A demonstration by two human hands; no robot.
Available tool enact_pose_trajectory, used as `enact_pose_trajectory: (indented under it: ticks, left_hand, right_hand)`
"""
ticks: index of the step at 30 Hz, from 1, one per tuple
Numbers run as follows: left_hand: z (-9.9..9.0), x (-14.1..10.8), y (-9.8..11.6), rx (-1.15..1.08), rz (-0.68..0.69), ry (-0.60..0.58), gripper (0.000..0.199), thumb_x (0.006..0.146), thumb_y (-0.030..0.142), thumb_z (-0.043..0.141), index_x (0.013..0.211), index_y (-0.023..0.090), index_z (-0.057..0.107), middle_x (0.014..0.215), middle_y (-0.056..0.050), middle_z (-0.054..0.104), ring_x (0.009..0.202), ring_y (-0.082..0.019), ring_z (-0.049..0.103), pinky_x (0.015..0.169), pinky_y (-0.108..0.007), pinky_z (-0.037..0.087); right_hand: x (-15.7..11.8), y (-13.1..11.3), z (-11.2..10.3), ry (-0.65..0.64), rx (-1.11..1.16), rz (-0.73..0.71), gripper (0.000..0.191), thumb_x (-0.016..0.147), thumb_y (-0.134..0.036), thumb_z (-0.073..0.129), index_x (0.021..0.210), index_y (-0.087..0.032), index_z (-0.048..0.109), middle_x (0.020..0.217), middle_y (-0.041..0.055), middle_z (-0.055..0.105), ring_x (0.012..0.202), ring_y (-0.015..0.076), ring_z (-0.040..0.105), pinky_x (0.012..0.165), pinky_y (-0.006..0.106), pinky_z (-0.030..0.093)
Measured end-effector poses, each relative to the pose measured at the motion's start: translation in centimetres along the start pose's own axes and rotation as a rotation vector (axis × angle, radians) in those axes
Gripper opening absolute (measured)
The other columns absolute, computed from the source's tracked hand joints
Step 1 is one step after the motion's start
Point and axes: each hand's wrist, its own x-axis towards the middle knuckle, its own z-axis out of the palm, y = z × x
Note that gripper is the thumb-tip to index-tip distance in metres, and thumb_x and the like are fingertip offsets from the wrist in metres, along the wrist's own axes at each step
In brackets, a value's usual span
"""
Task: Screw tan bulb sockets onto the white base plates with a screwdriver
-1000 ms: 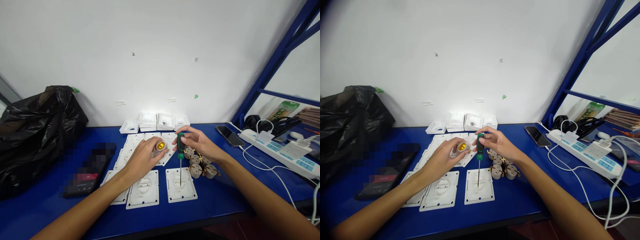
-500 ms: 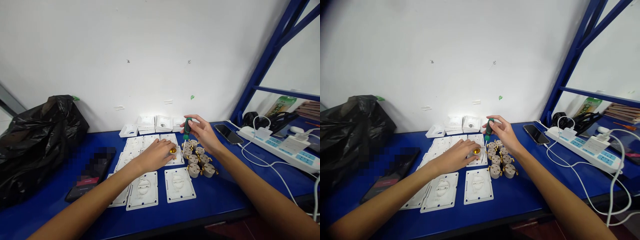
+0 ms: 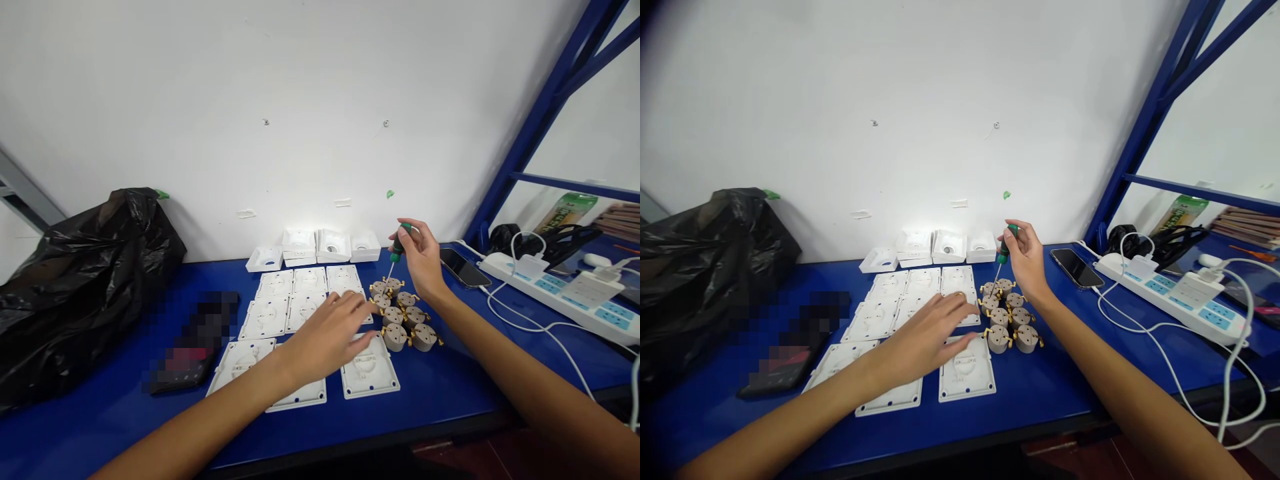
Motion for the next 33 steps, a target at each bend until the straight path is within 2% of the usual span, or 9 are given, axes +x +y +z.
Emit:
enact_pose_trajectory:
  ticks: [3, 5, 7, 12, 18, 21, 25, 30, 33]
  left_hand:
    - [-0.1, 1.3, 1.2, 0.104, 0.172, -0.052, 0.03, 0.103, 0.025, 0.056, 0.132, 0.018, 0.053, 0.119, -0.01, 0.061, 0.098, -0.024, 0.063, 0.092, -0.039, 0.048]
    - [-0.3, 2.0, 1.7, 0.208, 0.298, -0.073, 0.034, 0.099, 0.016, 0.057, 0.133, 0.017, 0.053, 0.124, -0.012, 0.061, 0.104, -0.026, 0.063, 0.093, -0.039, 0.046]
    - [-0.4, 2.5, 2.1, 0.274, 0.373, -0.073, 0.033, 0.098, 0.018, 0.061, 0.13, 0.017, 0.056, 0.13, -0.014, 0.06, 0.112, -0.028, 0.061, 0.093, -0.039, 0.045]
    - [0.0, 3.5, 2.4, 0.355, 0.379, -0.085, 0.03, 0.099, 0.038, 0.066, 0.116, 0.013, 0.063, 0.125, -0.015, 0.063, 0.114, -0.03, 0.061, 0.093, -0.039, 0.043]
    - [-0.4, 4.4, 2.7, 0.389, 0.403, -0.163, 0.015, 0.091, 0.006, 0.065, 0.105, 0.011, 0.066, 0.117, -0.014, 0.067, 0.115, -0.029, 0.06, 0.088, -0.037, 0.043]
    - [-0.6, 4.6, 3.0, 0.311, 0.393, -0.184, 0.008, 0.097, 0.02, 0.069, 0.102, 0.013, 0.067, 0.119, -0.012, 0.067, 0.116, -0.028, 0.06, 0.089, -0.036, 0.043]
    - [-0.2, 4.7, 3.4, 0.227, 0.385, -0.208, 0.026, 0.095, 0.036, 0.076, 0.106, 0.014, 0.066, 0.117, -0.01, 0.069, 0.111, -0.026, 0.063, 0.09, -0.035, 0.044]
    - [0.1, 4.7, 4.6, 0.233, 0.427, -0.182, 0.018, 0.095, 0.022, 0.072, 0.109, 0.013, 0.065, 0.107, -0.007, 0.072, 0.099, -0.023, 0.067, 0.085, -0.037, 0.044]
    - [1.2, 4.7, 5.9, 0.314, 0.467, -0.144, 0.017, 0.087, 0.013, 0.075, 0.103, 0.012, 0.068, 0.102, -0.008, 0.073, 0.095, -0.024, 0.067, 0.082, -0.038, 0.045]
  right_hand:
    - [0.4, 0.7, -0.2, -0.01, -0.02, 0.0, 0.029, 0.091, -0.047, 0.069, 0.112, -0.028, 0.064, 0.083, -0.0005, 0.067, 0.068, 0.0142, 0.064, 0.061, 0.029, 0.055]
    - [0.5, 1.2, -0.3, 0.018, -0.03, -0.011, 0.03, 0.092, -0.048, 0.067, 0.114, -0.028, 0.062, 0.084, -0.001, 0.066, 0.069, 0.0138, 0.064, 0.062, 0.029, 0.055]
    - [0.4, 1.5, -0.6, 0.045, -0.041, -0.016, 0.03, 0.093, -0.048, 0.065, 0.114, -0.028, 0.061, 0.085, -0.0009, 0.066, 0.07, 0.0135, 0.064, 0.064, 0.029, 0.056]
    - [-0.1, 1.7, -1.0, 0.036, -0.08, -0.024, 0.029, 0.095, -0.047, 0.061, 0.117, -0.028, 0.06, 0.085, 0.0008, 0.067, 0.069, 0.0148, 0.065, 0.063, 0.03, 0.055]
    - [-0.2, 1.5, -0.9, 0.007, -0.079, -0.046, 0.029, 0.096, -0.047, 0.06, 0.118, -0.028, 0.06, 0.085, 0.0003, 0.065, 0.069, 0.0143, 0.063, 0.062, 0.03, 0.055]
    - [-0.2, 1.3, -0.9, -0.008, -0.066, -0.061, 0.026, 0.096, -0.045, 0.061, 0.116, -0.029, 0.06, 0.086, 0.0, 0.064, 0.07, 0.0138, 0.062, 0.065, 0.03, 0.055]
    - [-0.2, 1.2, -1.0, -0.037, -0.066, -0.094, 0.022, 0.098, -0.042, 0.059, 0.117, -0.03, 0.06, 0.086, 0.0004, 0.063, 0.072, 0.0145, 0.062, 0.067, 0.031, 0.055]
    - [-0.1, 1.2, -1.0, -0.042, -0.075, -0.095, 0.02, 0.099, -0.042, 0.058, 0.116, -0.031, 0.06, 0.086, 0.0009, 0.063, 0.071, 0.0146, 0.061, 0.064, 0.03, 0.054]
    - [-0.1, 1.4, -1.1, -0.029, -0.095, -0.113, 0.022, 0.099, -0.045, 0.057, 0.117, -0.031, 0.059, 0.085, 0.0009, 0.063, 0.069, 0.0149, 0.062, 0.062, 0.03, 0.055]
